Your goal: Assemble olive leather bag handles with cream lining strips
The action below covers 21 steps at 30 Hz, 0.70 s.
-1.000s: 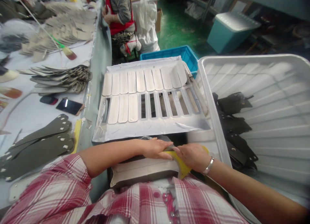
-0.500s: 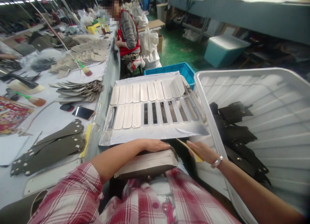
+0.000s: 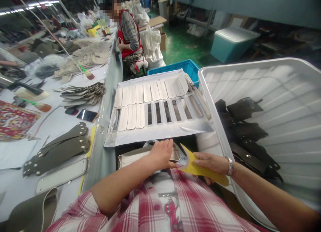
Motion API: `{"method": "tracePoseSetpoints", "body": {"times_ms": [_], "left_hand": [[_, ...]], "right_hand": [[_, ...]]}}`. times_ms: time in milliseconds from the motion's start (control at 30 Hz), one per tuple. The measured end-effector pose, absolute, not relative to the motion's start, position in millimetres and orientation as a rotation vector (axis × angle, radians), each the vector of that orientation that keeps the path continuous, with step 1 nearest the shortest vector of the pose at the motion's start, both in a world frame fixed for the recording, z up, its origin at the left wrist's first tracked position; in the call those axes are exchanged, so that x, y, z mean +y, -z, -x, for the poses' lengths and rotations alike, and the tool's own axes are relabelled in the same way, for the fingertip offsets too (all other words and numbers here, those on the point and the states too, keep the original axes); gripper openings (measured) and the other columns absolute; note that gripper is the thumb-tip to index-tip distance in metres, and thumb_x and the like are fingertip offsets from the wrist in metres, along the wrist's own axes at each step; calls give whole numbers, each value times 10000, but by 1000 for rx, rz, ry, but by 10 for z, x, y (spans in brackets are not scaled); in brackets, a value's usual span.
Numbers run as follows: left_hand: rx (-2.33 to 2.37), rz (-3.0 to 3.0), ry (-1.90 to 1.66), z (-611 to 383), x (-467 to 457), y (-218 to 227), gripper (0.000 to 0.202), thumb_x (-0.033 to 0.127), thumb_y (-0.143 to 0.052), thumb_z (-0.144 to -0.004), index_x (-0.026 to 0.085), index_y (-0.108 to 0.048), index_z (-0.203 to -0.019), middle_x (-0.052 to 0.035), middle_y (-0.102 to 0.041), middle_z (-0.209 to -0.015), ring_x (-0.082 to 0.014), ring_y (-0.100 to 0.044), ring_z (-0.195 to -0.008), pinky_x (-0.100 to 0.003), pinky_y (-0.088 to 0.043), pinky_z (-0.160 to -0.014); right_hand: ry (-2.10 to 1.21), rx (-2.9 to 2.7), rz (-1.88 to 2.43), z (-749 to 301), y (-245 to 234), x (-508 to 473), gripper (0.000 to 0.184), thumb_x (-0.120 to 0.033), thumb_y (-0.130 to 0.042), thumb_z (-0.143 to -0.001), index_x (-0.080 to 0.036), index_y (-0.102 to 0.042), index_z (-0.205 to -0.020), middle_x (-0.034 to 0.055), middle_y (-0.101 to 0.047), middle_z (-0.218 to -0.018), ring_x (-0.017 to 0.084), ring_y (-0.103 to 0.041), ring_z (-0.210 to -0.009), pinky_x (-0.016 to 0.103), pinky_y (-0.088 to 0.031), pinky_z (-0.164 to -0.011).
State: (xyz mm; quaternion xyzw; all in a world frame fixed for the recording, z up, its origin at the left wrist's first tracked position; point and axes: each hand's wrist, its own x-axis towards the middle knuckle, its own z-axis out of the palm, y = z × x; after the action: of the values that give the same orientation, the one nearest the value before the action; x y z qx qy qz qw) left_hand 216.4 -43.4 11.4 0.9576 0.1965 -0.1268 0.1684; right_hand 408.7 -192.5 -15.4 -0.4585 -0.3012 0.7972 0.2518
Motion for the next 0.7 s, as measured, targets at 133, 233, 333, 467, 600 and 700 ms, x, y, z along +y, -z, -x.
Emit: {"method": "tracePoseSetpoints", "body": {"times_ms": [133,233,333,467,600,700], "left_hand": [[603,-2821,227,-2147,-541,-3,948,489,-699,-634,74,-253,-1360,-169,-459,-1260,-300,-449,-1113,-408,-348,-961],[606,-2863,114,-2100,-570,54,970,462,-683,-655,91,-181,-1397,-165,-440,-1264,-298,-434,-1112,-416,-337,-959],[610,-2894,40,-2063,-606,76,1007,412,-691,-660,108,-105,-1421,-168,-415,-1274,-299,-412,-1127,-427,-315,-969],[600,-2906,-10,-2052,-625,75,1034,366,-696,-663,145,-45,-1435,-157,-403,-1271,-299,-403,-1129,-427,-309,-968],[580,-2904,1,-2048,-611,64,1034,331,-683,-671,144,-15,-1437,-162,-410,-1251,-297,-416,-1111,-422,-319,-958],[557,-2933,9,-2028,-596,61,1036,310,-679,-677,133,3,-1436,-181,-402,-1260,-305,-414,-1119,-427,-308,-970]], "right_hand": [[-2159,-995,1246,-4048,120,-1837,380,-507,-467,-860,-169,-361,-998,37,-616,-754,90,-533,-407,162,-400,-352],[-2094,-1111,1352,-4015,131,-1754,388,-507,-484,-850,-168,-371,-999,41,-628,-734,105,-536,-410,191,-433,-364],[-2043,-1134,1418,-3981,158,-1686,394,-512,-492,-839,-169,-396,-1007,54,-635,-703,134,-553,-423,207,-423,-351],[-2045,-1039,1434,-3937,155,-1637,366,-479,-511,-825,-165,-458,-1005,50,-618,-587,156,-524,-369,248,-413,-341],[-1986,-1004,1482,-3902,148,-1604,308,-442,-557,-795,-174,-498,-937,28,-591,-535,154,-500,-341,248,-394,-308],[-1992,-1024,1477,-3887,165,-1572,311,-452,-542,-800,-169,-512,-928,22,-585,-547,132,-487,-338,211,-365,-292]]}}
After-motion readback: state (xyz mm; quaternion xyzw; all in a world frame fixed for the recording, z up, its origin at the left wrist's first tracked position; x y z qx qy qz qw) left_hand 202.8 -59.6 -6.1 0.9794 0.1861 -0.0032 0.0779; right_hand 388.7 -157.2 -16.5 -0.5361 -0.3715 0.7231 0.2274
